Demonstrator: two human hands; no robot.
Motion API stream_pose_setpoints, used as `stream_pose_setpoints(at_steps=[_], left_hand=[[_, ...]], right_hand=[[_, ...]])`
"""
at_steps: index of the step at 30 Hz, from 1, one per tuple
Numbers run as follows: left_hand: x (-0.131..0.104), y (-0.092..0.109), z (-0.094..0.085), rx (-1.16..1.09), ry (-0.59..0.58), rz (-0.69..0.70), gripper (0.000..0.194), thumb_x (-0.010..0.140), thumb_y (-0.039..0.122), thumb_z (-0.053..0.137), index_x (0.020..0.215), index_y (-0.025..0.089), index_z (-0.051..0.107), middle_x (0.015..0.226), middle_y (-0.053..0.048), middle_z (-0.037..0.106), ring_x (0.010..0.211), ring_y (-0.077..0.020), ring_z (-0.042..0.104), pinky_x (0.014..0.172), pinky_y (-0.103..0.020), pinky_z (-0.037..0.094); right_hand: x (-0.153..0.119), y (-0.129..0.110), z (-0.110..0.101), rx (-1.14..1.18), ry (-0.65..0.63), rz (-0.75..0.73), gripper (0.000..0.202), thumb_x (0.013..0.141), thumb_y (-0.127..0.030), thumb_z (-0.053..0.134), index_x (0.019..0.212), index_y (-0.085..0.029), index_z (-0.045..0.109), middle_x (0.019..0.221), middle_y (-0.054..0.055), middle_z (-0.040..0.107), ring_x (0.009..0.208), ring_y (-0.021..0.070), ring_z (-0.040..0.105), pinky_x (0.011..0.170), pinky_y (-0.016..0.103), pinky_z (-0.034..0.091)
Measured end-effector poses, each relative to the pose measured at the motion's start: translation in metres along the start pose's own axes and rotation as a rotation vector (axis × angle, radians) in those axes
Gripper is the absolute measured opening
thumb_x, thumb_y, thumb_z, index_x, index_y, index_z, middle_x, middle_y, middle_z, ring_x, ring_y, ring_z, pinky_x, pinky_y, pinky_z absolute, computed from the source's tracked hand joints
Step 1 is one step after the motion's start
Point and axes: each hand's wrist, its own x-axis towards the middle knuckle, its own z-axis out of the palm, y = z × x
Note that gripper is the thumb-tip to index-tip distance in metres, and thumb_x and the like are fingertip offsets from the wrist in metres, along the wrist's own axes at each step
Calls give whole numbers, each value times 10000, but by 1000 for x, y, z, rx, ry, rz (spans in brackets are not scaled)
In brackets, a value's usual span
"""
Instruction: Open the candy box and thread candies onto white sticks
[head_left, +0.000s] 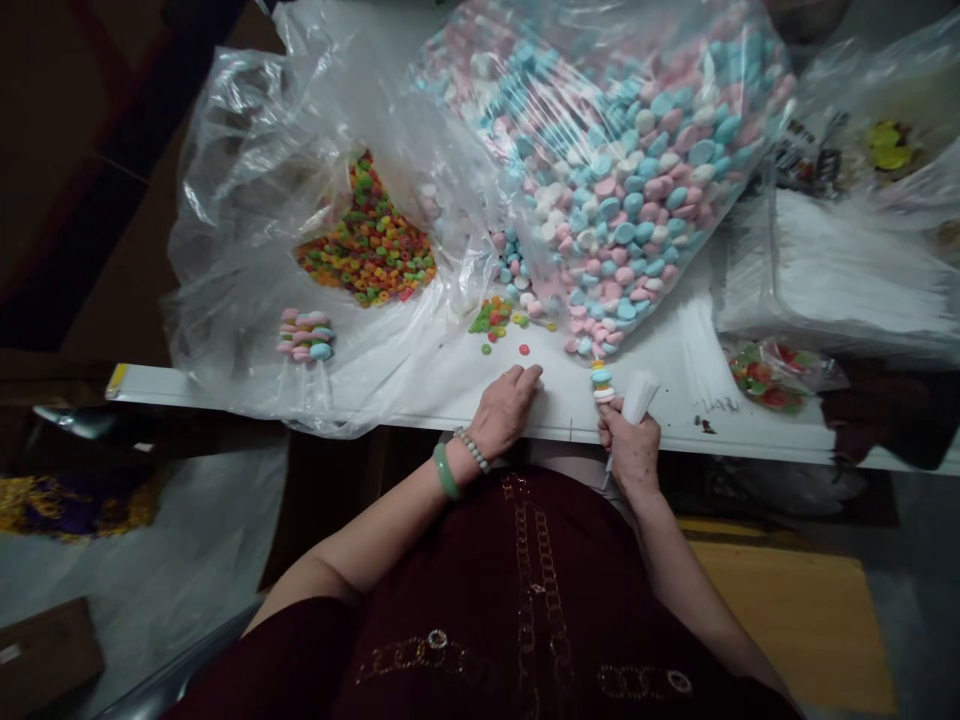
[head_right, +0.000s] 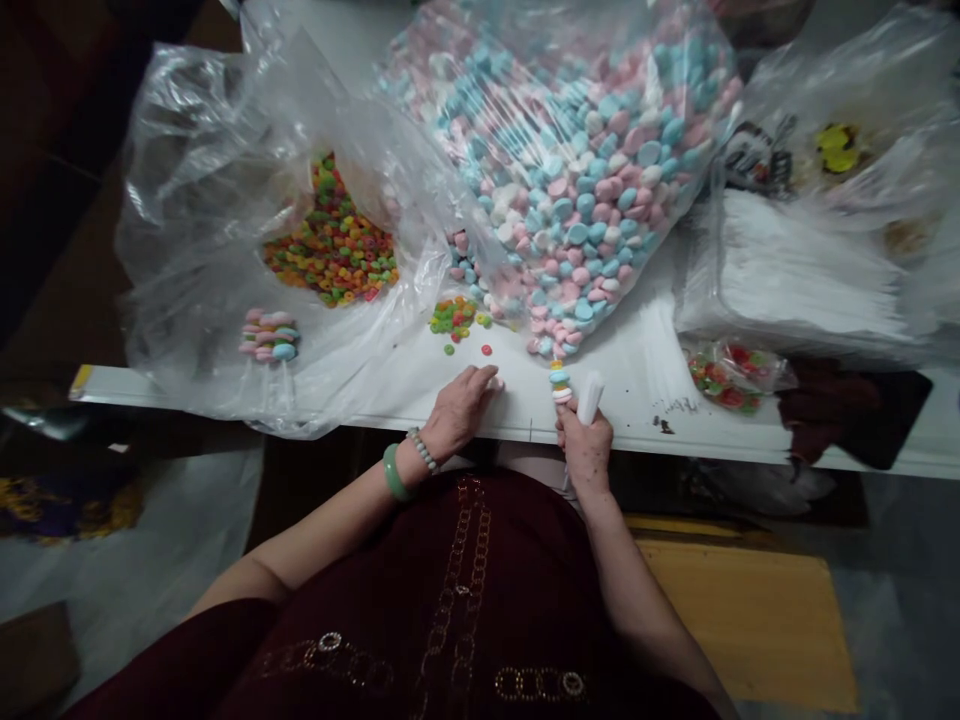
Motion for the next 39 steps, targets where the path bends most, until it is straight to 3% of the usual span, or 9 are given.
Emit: stream_pose_setpoints(at_steps=[4, 8, 13, 16, 19, 22, 24, 28, 39], left_hand=[[15, -6, 8, 127, -46, 132, 215, 973, 187, 386, 1081, 182, 572, 1102, -106, 564, 937, -215, 515, 813, -339, 453], [9, -13, 5, 113, -130, 277, 372, 935, 84, 378, 1279, 166, 494, 1180, -131, 559, 975, -223, 512, 887, -380, 470], [3, -22, -1, -20, -152, 295, 411, 954, 113, 377, 1336, 195, 504, 1237, -120, 570, 979, -202, 514, 909, -358, 466], [10, -29, 2, -221, -78, 99, 351, 934, 157, 470, 1252, 207, 609, 1041, -95, 633, 910, -193, 532, 851, -339, 470], [17, -31, -1, -662, 44, -257, 293, 886, 253, 590, 1161, 198, 678, 848, -47, 633, 759, -147, 538, 734, -285, 469], [18, -27, -15, -1233, 10, -534, 362, 837, 343, 659, 1151, 163, 672, 769, -12, 617, 595, -85, 485, 558, -223, 407], [15, -24, -24, -1477, -35, -622, 393, 778, 353, 723, 1103, 138, 673, 771, -7, 614, 570, -64, 480, 507, -201, 365], [10, -21, -32, -1597, -39, -674, 411, 711, 333, 788, 1037, 108, 678, 764, -10, 615, 577, -61, 508, 490, -191, 359], [6, -22, -24, -1472, -59, -608, 423, 765, 362, 729, 1096, 105, 670, 731, -7, 606, 573, -69, 500, 490, -204, 386]], right_hand=[[0, -2, -3, -4, -29, 13, 322, 627, -386, 743, 816, -147, 640, 483, -54, 534, 344, 65, 394, 320, 195, 264], [-7, -4, -5, -36, -110, 19, 320, 630, -383, 736, 824, -145, 649, 491, -52, 537, 357, 69, 408, 337, 198, 284], [-20, -4, 5, -143, -291, 26, 288, 673, -385, 695, 822, -140, 672, 508, -48, 527, 376, 69, 408, 366, 206, 304], [-23, -6, 10, -185, -321, 29, 309, 682, -414, 684, 834, -144, 678, 514, -45, 529, 379, 78, 407, 376, 217, 309], [-27, -11, 11, -284, -347, -26, 301, 703, -426, 670, 821, -149, 685, 527, -35, 541, 400, 88, 417, 409, 231, 339], [-33, -11, 14, -409, -419, -169, 255, 744, -412, 641, 785, -165, 687, 552, -25, 547, 444, 95, 432, 457, 236, 361], [-37, -7, 17, -445, -446, -249, 243, 769, -413, 621, 761, -177, 676, 546, -25, 534, 463, 101, 428, 470, 237, 358], [-38, 0, 22, -453, -453, -320, 241, 805, -412, 592, 764, -186, 665, 555, -22, 538, 488, 109, 432, 491, 238, 359], [-34, 0, 21, -502, -416, -339, 241, 796, -403, 607, 751, -177, 677, 583, -6, 583, 558, 126, 497, 556, 244, 391]])
